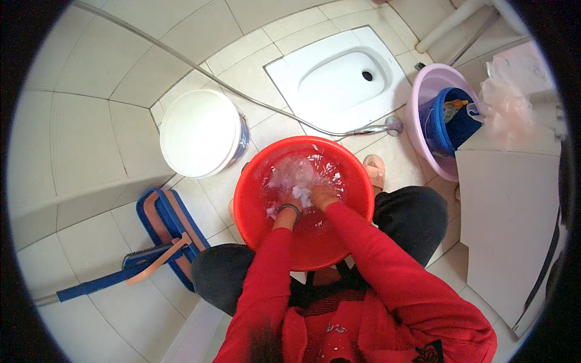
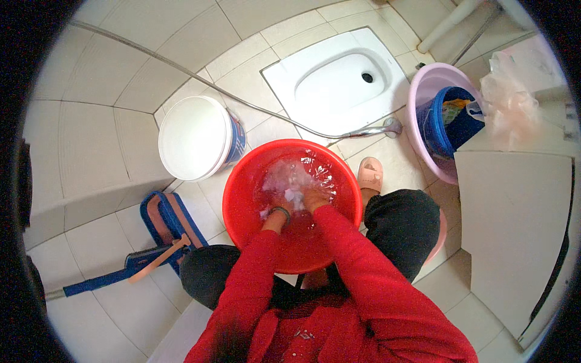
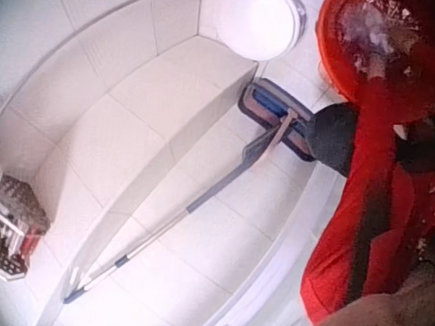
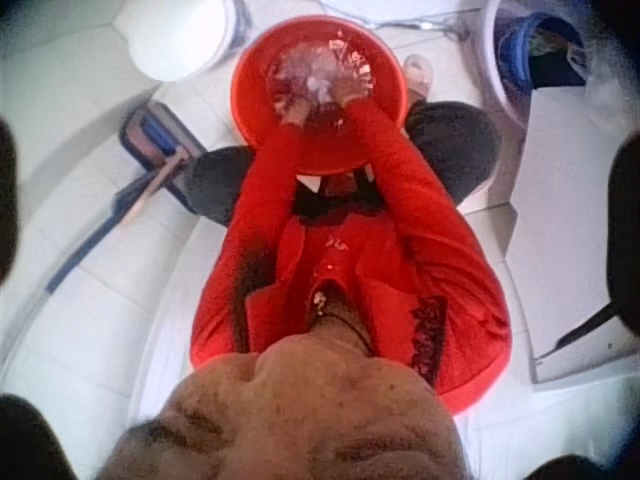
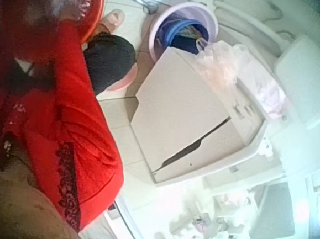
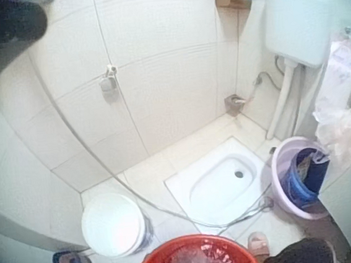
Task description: The person pours water from a white bucket into a red bucket containing clothes, then repeatedly scrubs and rinses the garments by hand. The person also adds more items from a pink basin into the red bucket and continues washing.
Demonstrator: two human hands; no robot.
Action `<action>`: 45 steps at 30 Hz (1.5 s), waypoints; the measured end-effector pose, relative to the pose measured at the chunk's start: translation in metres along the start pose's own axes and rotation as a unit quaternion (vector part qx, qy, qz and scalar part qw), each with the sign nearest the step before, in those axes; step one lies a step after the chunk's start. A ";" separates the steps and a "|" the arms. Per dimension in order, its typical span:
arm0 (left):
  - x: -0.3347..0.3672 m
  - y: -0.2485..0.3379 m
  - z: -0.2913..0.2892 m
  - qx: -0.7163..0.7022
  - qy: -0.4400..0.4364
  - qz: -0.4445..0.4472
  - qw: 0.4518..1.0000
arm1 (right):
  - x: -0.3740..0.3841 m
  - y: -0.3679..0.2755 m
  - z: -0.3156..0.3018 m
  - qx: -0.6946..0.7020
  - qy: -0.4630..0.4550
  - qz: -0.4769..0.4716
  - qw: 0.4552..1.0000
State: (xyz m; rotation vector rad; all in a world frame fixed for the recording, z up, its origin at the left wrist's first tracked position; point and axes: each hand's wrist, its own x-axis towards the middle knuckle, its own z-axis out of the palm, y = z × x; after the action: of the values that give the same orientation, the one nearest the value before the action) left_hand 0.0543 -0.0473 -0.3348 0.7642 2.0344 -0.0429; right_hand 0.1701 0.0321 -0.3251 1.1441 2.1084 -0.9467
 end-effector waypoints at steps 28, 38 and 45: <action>-0.126 0.001 -0.043 -0.796 -0.157 -0.057 0.582 | -0.173 -0.068 -0.062 0.404 0.085 -0.230 0.881; -0.136 0.033 -0.049 -0.808 -0.255 0.098 0.521 | -0.160 -0.076 -0.085 0.189 0.259 -0.164 0.933; -0.090 0.001 -0.042 -0.698 -0.412 0.341 0.476 | -0.180 -0.091 -0.070 0.146 0.317 -0.233 0.908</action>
State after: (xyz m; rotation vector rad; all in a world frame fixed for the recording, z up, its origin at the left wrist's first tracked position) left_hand 0.0567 -0.0778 -0.2403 0.2130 0.2344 1.2935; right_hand 0.1689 -0.0328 -0.1218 1.2309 2.9379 -1.2602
